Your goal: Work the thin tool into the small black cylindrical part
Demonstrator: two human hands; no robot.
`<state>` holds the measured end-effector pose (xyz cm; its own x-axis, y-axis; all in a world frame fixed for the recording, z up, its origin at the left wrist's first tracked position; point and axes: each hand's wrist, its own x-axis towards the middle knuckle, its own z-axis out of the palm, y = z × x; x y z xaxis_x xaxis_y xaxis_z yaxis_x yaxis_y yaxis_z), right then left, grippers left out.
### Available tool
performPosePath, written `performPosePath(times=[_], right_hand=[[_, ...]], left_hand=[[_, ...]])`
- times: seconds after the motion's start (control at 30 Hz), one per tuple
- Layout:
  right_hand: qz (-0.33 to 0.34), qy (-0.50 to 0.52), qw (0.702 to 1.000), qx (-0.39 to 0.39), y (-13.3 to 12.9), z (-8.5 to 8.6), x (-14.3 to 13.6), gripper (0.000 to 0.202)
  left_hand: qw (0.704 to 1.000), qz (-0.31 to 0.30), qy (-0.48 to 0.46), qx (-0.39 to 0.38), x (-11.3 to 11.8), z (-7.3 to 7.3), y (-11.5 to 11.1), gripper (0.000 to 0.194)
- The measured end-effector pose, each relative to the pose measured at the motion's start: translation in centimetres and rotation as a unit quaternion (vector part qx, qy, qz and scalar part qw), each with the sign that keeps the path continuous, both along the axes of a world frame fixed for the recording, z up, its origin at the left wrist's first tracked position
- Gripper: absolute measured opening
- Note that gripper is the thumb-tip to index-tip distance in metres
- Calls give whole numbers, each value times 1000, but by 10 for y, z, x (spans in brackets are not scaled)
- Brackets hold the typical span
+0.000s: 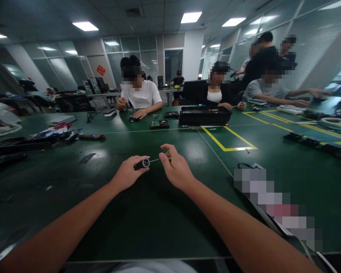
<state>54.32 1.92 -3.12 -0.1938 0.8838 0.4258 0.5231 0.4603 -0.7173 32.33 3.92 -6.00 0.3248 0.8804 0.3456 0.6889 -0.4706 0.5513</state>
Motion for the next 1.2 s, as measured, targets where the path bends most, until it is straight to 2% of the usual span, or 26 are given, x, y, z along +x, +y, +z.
performPosePath(times=[0.13,0.3,0.37,0.47,0.53,0.63,0.8,0.87,1.03,1.2], right_hand=[[-26,9,999,-31,1,-1,1,29],[20,157,986,-59,9,-10,-1,21],[31,250,962,-109,16,-14,-1,23],[-2,391,898,-202,27,-20,2,28],[-36,409,888,-208,31,-23,4,27],[-48,399,897,-184,31,-25,3,26],[-12,377,915,-143,25,-25,-2,28],[-9,343,932,-121,23,-23,-2,29],[-61,196,978,-48,17,-15,1,29],[-89,159,983,-29,12,-9,2,29]], left_hand=[[1000,-13,9,-2,2,0,0,39],[999,19,-16,-20,2,2,-2,39],[1000,15,-18,-6,2,5,-3,38],[1000,-2,6,26,2,6,-2,39],[1000,2,15,14,1,4,1,39],[1000,0,19,-12,-1,0,3,40],[1000,-6,26,3,-1,-1,4,40],[999,-10,30,9,-1,-1,4,40],[1000,-3,28,-3,0,-1,4,40],[999,15,-8,-38,-1,-1,3,38]])
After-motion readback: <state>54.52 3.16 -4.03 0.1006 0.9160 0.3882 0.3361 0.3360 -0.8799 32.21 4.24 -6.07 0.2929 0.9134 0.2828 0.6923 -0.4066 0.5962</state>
